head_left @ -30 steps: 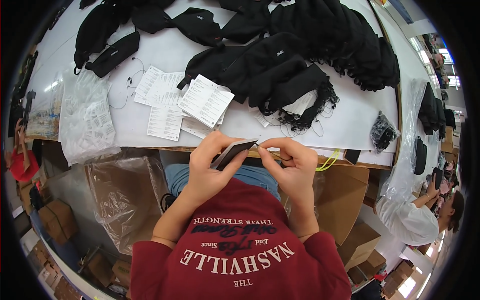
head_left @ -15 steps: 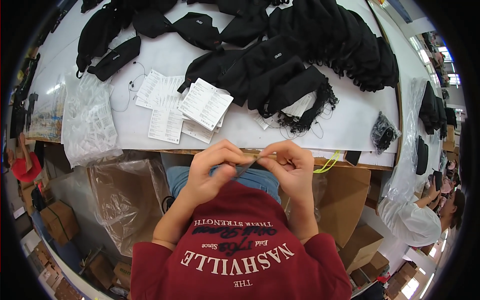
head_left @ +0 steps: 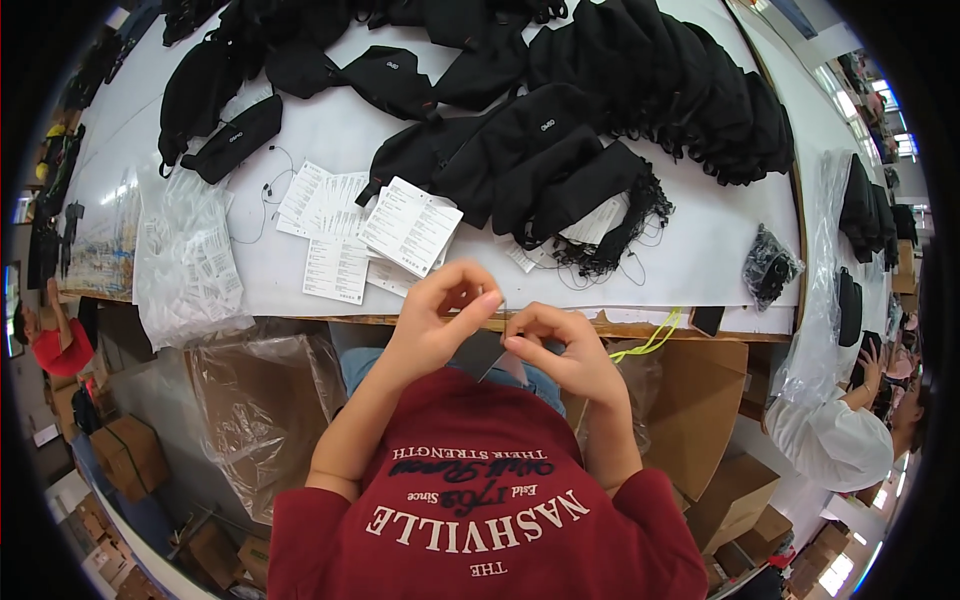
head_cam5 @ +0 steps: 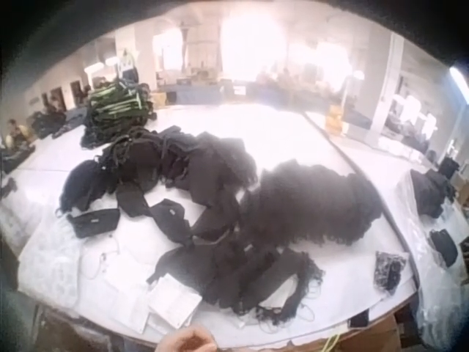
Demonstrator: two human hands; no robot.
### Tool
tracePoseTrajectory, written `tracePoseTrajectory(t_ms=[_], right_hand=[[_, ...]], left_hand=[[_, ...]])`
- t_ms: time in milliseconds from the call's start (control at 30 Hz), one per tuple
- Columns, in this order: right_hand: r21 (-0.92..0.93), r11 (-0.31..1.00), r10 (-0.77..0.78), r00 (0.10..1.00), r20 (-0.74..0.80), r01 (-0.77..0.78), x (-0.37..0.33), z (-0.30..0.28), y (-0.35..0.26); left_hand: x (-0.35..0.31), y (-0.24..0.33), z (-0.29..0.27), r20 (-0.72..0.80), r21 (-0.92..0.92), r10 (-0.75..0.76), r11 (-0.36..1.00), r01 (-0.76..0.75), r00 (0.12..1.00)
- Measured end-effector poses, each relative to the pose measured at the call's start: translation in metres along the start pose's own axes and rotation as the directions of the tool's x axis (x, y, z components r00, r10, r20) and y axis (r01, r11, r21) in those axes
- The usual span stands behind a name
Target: The recorder is packing small black bags with instruction manuals and other small components.
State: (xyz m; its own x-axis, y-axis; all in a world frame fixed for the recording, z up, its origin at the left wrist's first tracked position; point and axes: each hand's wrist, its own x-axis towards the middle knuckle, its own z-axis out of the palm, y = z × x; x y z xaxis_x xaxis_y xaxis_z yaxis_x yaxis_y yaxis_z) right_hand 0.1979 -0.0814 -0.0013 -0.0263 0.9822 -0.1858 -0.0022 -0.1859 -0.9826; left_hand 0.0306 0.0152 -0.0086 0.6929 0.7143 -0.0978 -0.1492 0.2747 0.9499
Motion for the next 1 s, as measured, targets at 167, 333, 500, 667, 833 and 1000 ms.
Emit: tracePoseTrajectory(t_ms=[167,333,500,667,833,1000], right_hand=[[0.023,0.994,0.104,0.992,-0.073,-0.102,-0.015,-0.022,0.015],[0.204,0.971,0.176,0.948,-0.265,-0.123,-0.027,-0.032,0.025],[0.208,0.963,0.230,0.919,-0.321,-0.169,-0.029,-0.038,0.028],[-0.086,0.996,-0.031,0.860,-0.509,-0.015,-0.016,-0.027,0.035],[-0.207,0.977,-0.151,0.823,-0.548,0.042,0.002,-0.019,0.027],[-0.333,0.937,-0.252,0.865,-0.434,0.106,0.005,0.001,0.020]], left_hand=[[0.050,-0.029,0.004,0.102,0.377,-0.048,0.926,0.006,0.994],[0.075,-0.074,0.011,0.116,0.880,0.302,0.411,-0.239,0.946],[0.071,-0.060,0.022,0.149,0.797,0.420,0.484,-0.360,0.895],[0.056,-0.020,0.020,0.082,0.564,0.092,0.817,-0.122,0.992],[0.042,-0.004,0.009,0.048,-0.011,-0.178,0.984,0.179,0.983],[0.023,-0.010,0.005,0.056,-0.097,-0.298,0.948,0.302,0.953]])
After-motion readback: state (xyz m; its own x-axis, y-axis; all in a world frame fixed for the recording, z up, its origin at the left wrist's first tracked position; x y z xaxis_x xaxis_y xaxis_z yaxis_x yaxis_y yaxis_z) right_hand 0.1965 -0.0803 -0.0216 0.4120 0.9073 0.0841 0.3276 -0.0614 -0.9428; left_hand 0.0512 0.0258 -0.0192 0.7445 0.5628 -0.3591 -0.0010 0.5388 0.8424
